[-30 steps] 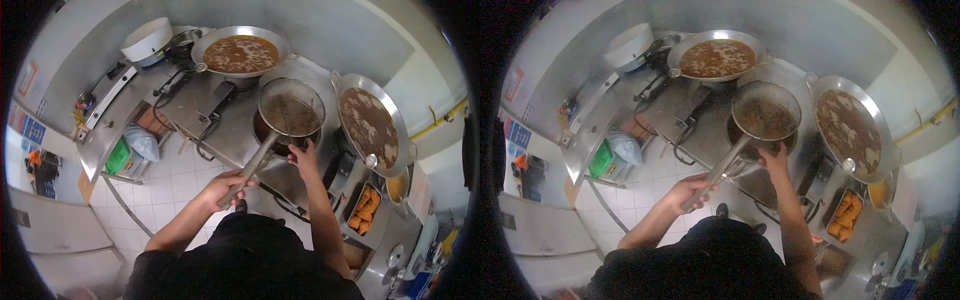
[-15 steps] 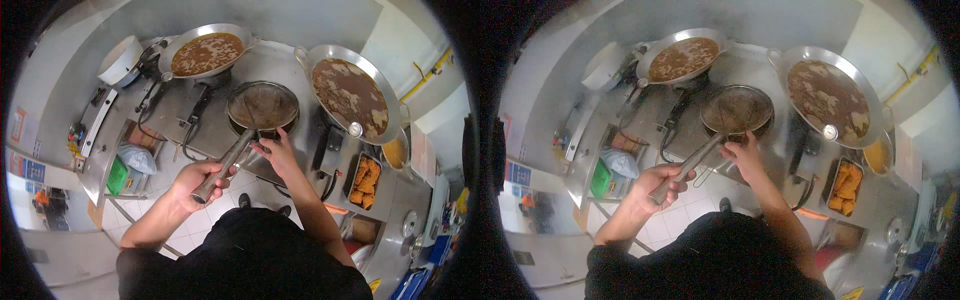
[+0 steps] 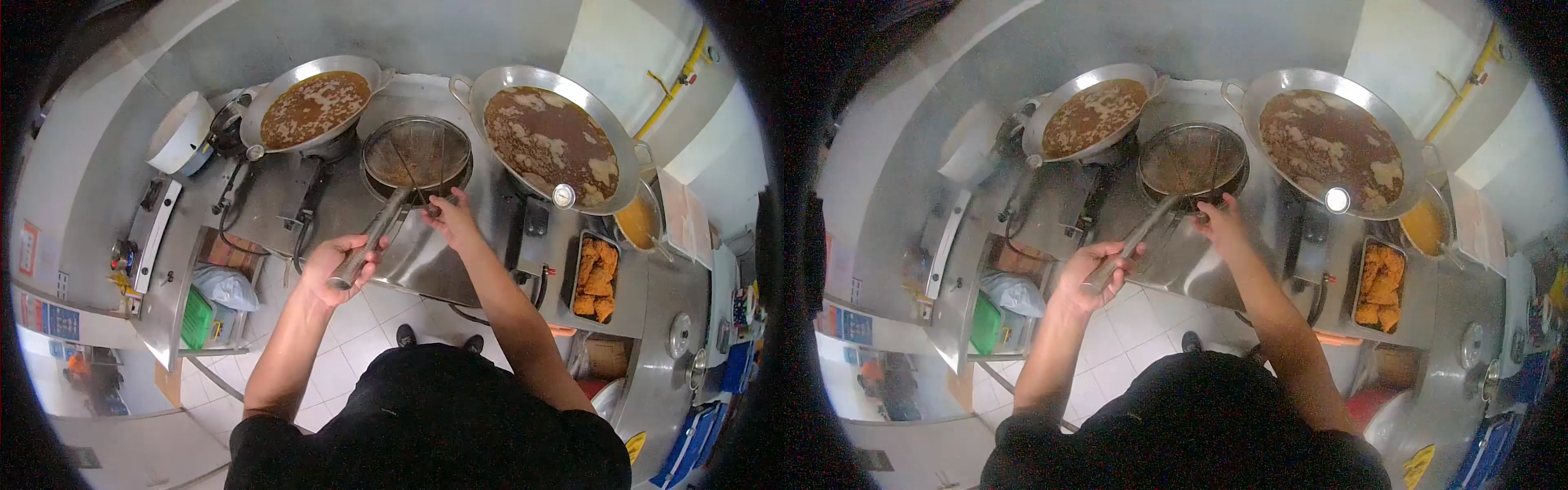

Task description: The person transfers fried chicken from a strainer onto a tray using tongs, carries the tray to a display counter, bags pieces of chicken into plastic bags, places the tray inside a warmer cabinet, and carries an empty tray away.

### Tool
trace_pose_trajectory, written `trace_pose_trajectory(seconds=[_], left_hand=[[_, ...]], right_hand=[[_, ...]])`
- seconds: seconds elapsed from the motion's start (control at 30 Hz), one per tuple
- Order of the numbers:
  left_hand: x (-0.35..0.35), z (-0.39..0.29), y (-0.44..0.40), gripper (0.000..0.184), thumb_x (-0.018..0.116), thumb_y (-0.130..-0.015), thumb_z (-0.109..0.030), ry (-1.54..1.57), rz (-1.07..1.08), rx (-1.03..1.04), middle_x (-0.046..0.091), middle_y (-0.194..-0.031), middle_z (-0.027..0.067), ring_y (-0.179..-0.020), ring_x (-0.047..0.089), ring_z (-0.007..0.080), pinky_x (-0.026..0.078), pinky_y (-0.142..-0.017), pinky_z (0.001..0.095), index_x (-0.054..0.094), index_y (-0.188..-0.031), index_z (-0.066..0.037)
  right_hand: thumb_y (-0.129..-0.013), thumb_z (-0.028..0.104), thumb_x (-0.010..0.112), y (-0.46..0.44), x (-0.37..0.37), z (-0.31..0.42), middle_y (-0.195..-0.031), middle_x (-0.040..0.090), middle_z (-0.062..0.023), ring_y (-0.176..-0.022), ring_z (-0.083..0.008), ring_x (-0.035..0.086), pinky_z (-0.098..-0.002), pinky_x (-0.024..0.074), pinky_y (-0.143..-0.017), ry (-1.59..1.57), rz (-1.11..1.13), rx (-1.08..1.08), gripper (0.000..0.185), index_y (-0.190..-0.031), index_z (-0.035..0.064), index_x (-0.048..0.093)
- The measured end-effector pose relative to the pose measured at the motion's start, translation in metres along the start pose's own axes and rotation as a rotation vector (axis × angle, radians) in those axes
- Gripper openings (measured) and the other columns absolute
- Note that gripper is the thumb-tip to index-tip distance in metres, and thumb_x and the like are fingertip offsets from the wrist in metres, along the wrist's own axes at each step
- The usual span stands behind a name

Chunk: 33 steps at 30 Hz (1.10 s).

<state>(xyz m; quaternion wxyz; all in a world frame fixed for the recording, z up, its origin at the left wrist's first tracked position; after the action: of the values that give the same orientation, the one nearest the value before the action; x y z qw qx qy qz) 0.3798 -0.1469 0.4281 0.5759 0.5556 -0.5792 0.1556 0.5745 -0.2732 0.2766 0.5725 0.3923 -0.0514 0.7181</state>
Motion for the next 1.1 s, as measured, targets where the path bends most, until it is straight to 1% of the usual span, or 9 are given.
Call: trace_pose_trajectory(seconds=[0.1, 0.23, 0.4, 0.5, 0.57, 0.63, 0.73, 0.87, 1.1], left_hand=[[0.011, -0.003, -0.004, 0.049, 0.044, -0.103, -0.026, -0.039, 0.013, 0.081, 0.066, -0.107, 0.0243, -0.089, 0.072, 0.0273, 0.065, -0.075, 0.0364, 0.048, -0.125, 0.017], [0.024, -0.002, 0.001, 0.066, 0.048, -0.099, -0.038, -0.073, -0.012, 0.226, 0.063, -0.119, 0.032, -0.098, 0.071, 0.0356, 0.062, -0.088, 0.0441, 0.044, -0.132, 0.019], [0.021, 0.002, 0.004, 0.072, 0.053, -0.097, -0.044, 0.054, 0.048, 0.187, 0.061, -0.125, 0.03, -0.101, 0.07, 0.0356, 0.062, -0.087, 0.0457, 0.043, -0.134, 0.018], [0.008, 0.018, 0.007, 0.073, 0.054, -0.097, -0.048, 0.104, -0.124, 0.235, 0.062, -0.126, 0.0263, -0.104, 0.07, 0.0333, 0.061, -0.088, 0.0448, 0.044, -0.136, 0.012], [-0.007, 0.044, 0.007, 0.068, 0.054, -0.098, -0.048, 0.102, 0.047, 0.145, 0.061, -0.129, 0.0239, -0.104, 0.068, 0.0288, 0.062, -0.082, 0.0395, 0.045, -0.139, 0.005], [-0.038, 0.053, 0.005, 0.064, 0.053, -0.098, -0.047, 0.184, -0.013, 0.122, 0.058, -0.133, 0.0214, -0.104, 0.066, 0.0257, 0.06, -0.076, 0.0334, 0.045, -0.141, -0.001], [-0.078, 0.045, 0.007, 0.056, 0.054, -0.099, -0.043, -0.195, -0.289, 0.288, 0.058, -0.134, 0.0167, -0.103, 0.064, 0.0235, 0.056, -0.073, 0.0313, 0.047, -0.14, -0.006], [-0.076, 0.068, 0.002, 0.041, 0.056, -0.098, -0.04, -0.459, -0.317, 0.152, 0.067, -0.121, 0.0105, -0.104, 0.066, 0.0223, 0.056, -0.085, 0.0409, 0.06, -0.126, -0.011], [-0.135, 0.062, 0.001, 0.038, 0.059, -0.097, -0.041, -0.738, -0.599, 0.134, 0.066, -0.114, 0.005, -0.096, 0.064, 0.0197, 0.051, -0.078, 0.0373, 0.06, -0.121, -0.011]], right_hand=[[-0.081, 0.006, 0.08, -0.014, -0.003, -0.004, -0.118, 0.052, -0.0165, -0.089, -0.0321, 0.066, -0.0464, 0.0603, -0.077, -0.027, 0.027, 0.095, 0.092, -0.148, 0.0166, 0.018], [-0.081, 0.015, 0.082, -0.008, -0.001, 0.004, -0.116, 0.055, -0.0172, -0.091, -0.0317, 0.067, -0.0454, 0.0601, -0.077, 0.05, -0.008, 0.119, 0.091, -0.147, 0.013, 0.018], [-0.083, 0.024, 0.082, 0.052, -0.043, 0.0, -0.112, 0.061, -0.0174, -0.089, -0.029, 0.068, -0.0418, 0.059, -0.073, 0.106, -0.005, 0.064, 0.08, -0.143, 0.0073, 0.031], [-0.085, 0.025, 0.079, 0.118, -0.148, -0.014, -0.105, 0.066, -0.0143, -0.086, -0.0258, 0.068, -0.0372, 0.0571, -0.071, 0.46, -0.178, -0.1, 0.064, -0.135, 0.0032, 0.045], [-0.087, 0.023, 0.076, 0.175, -0.239, -0.006, -0.101, 0.068, -0.0132, -0.082, -0.0231, 0.067, -0.0352, 0.0556, -0.069, 0.553, -0.411, -0.136, 0.055, -0.13, 0.0017, 0.05], [-0.09, 0.02, 0.07, 0.218, -0.351, -0.027, -0.105, 0.069, -0.014, -0.077, -0.0199, 0.066, -0.0335, 0.0539, -0.065, 0.502, -0.561, -0.109, 0.045, -0.127, 0.0003, 0.052], [-0.089, 0.019, 0.072, 0.298, -0.426, 0.007, -0.09, 0.069, -0.0111, -0.067, -0.0174, 0.065, -0.0292, 0.05, -0.053, 0.521, -0.888, -0.085, 0.045, -0.125, 0.004, 0.05], [-0.087, 0.017, 0.072, 0.331, -0.49, 0.021, -0.093, 0.067, -0.0131, -0.066, -0.0189, 0.066, -0.0318, 0.0508, -0.054, 0.295, -0.978, -0.072, 0.049, -0.128, 0.0042, 0.049], [-0.095, 0.018, 0.06, 0.325, -0.622, 0.103, -0.115, 0.064, -0.0118, -0.081, -0.0205, 0.067, -0.0333, 0.0543, -0.061, 0.228, -0.974, -0.345, 0.05, -0.14, 0.0067, 0.041]])
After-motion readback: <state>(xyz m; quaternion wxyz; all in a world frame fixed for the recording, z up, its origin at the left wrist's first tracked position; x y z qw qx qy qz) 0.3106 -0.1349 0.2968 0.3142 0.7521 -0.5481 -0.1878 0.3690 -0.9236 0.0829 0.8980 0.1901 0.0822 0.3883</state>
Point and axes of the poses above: each hand's wrist, its own y-axis away from the middle knuckle, its own x-axis out of the palm, z = x × y, the point moved 10 cm from there along -y, towards the middle knuckle
